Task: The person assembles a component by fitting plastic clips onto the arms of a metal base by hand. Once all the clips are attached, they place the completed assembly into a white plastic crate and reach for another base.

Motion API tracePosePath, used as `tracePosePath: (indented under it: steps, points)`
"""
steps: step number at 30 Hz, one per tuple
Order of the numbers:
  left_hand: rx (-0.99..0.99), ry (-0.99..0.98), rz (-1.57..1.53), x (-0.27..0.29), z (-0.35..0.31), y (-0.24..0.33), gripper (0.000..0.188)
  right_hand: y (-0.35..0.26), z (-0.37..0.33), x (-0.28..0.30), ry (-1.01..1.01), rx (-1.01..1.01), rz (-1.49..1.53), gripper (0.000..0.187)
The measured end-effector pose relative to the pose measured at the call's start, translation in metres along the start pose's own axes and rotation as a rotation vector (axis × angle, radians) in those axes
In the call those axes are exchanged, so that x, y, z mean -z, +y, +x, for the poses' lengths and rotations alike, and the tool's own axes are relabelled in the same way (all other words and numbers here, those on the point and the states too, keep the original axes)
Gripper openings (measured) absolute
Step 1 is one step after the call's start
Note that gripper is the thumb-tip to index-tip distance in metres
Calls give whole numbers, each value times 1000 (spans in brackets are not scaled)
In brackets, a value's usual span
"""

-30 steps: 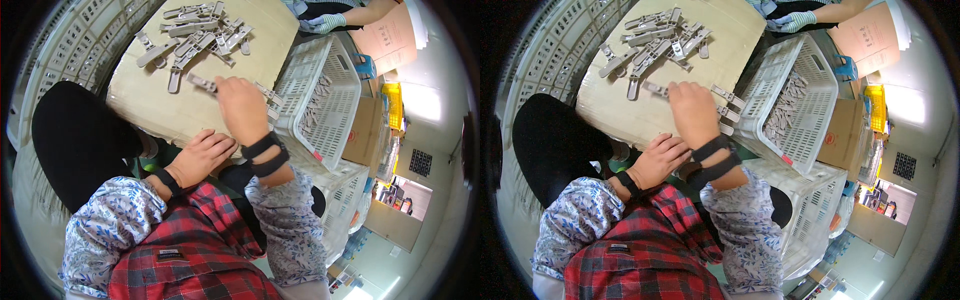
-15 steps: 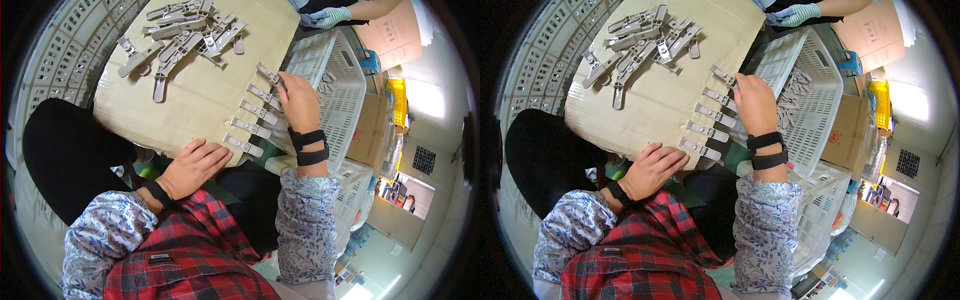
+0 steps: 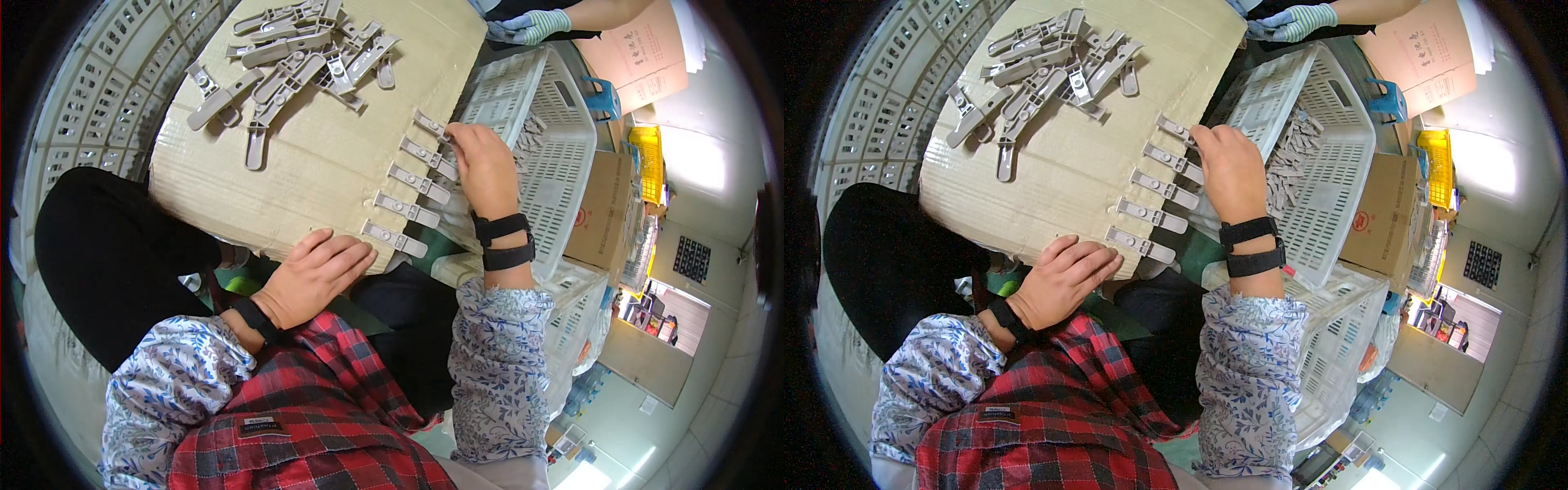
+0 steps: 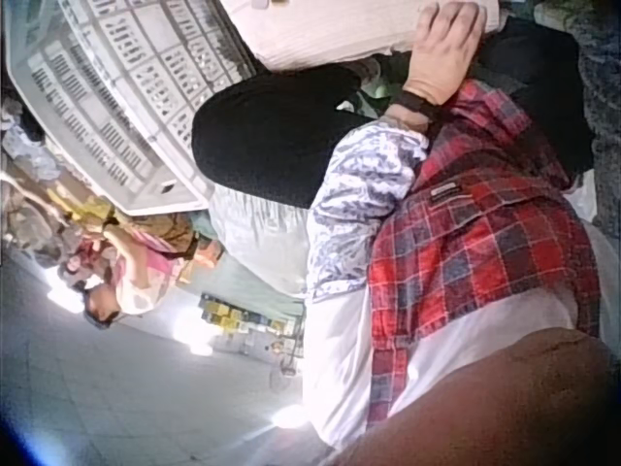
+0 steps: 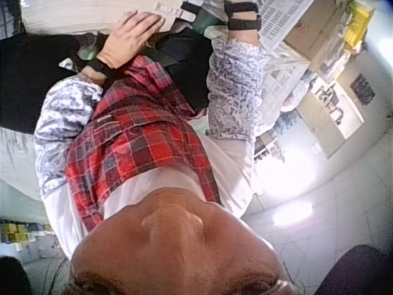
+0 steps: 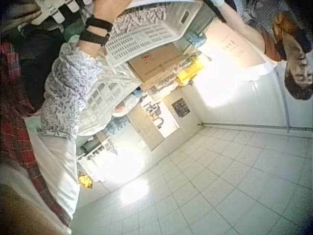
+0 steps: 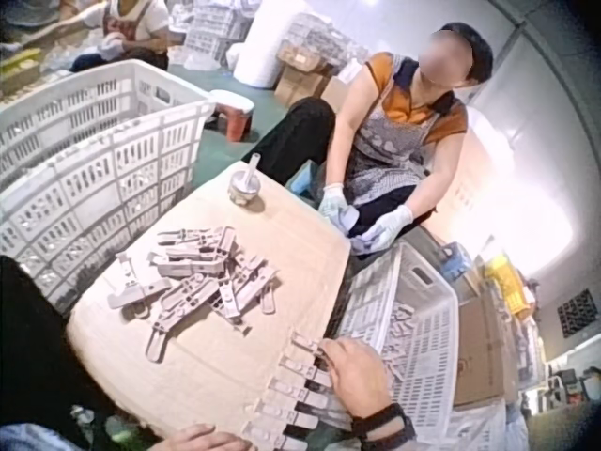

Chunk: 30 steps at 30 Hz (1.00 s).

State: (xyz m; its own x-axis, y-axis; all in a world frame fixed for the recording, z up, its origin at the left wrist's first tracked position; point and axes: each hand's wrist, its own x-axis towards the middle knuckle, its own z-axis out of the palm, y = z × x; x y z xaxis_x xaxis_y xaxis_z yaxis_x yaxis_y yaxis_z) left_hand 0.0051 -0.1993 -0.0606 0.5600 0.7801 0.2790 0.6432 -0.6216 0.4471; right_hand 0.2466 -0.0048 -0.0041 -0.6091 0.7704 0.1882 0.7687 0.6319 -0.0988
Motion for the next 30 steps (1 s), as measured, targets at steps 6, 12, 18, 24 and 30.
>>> tracePosePath:
  steps: [6, 12, 18, 24, 30]
  points:
    - [6, -1, -1, -1, 0, 0, 52, 1, -2, 1, -95, -23, -58, 22]
    - [3, 4, 5, 0, 1, 0, 51, 3, -1, -4, -58, 31, -106, 24]
    - [4, 3, 5, -1, 0, 0, 51, 0, -1, -3, -81, 28, -151, 22]
    - [6, 13, 12, -1, 0, 1, 51, -1, 2, -6, -97, 78, -229, 20]
    - [-7, 17, 3, 0, -1, 0, 51, -2, 5, -2, -106, 83, -269, 17]
